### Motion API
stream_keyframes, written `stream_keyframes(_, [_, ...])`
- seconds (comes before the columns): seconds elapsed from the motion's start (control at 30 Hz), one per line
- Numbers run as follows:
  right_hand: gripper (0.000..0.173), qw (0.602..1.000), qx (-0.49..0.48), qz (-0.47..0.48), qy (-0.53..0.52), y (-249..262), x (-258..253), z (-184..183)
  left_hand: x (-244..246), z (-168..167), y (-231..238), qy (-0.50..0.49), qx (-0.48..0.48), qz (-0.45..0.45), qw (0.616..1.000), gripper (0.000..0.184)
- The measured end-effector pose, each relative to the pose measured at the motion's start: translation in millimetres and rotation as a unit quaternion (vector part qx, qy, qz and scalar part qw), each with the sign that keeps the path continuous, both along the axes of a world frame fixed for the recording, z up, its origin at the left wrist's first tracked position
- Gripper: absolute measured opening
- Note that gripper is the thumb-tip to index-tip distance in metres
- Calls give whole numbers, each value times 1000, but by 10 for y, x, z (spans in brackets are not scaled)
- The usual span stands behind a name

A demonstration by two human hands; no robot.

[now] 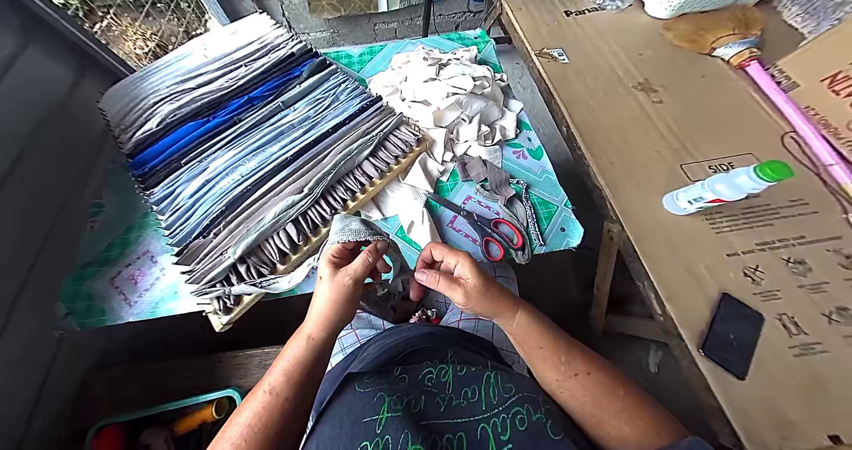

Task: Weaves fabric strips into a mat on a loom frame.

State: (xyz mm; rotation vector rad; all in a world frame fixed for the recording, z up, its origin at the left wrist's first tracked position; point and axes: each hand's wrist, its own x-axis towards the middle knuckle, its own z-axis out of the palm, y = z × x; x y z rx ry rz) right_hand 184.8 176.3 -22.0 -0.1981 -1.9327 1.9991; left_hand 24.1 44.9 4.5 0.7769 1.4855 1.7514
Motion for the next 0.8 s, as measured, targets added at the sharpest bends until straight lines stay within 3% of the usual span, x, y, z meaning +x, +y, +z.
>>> stream_keyframes(0.1, [10, 1000, -13, -24, -11, -50, 2, 21, 0, -3, -5, -23, -15, -6, 1000, 11])
stream_keyframes(0.27, [27, 964, 208, -167, 24, -119, -123, -46, 55, -40, -21, 59, -27, 0, 998, 7])
stream_keyframes(0.33, [21, 947, 264, -184, 18, -128, -166, -41, 67, -52, -34, 75, -23, -4, 997, 6])
stream_keyframes(0.4, [16, 950, 260, -174, 21, -121, -179, -27, 63, -65, -44, 81, -17, -9, 996, 7])
stream_keyframes(0.63, [15, 1000, 11, 4, 5, 26, -50, 26, 11, -38, -104, -18, -31, -52, 998, 10])
stream_keyframes(0.73, [15, 983, -168, 70, -6, 22, 31, 90, 23, -24, -106, -72, -37, -67, 994, 14])
stream_keyframes(0.8, [13, 966, -233, 102, -40, 36, 85, 138, 6, -45, -114, -79, -33, -68, 994, 15])
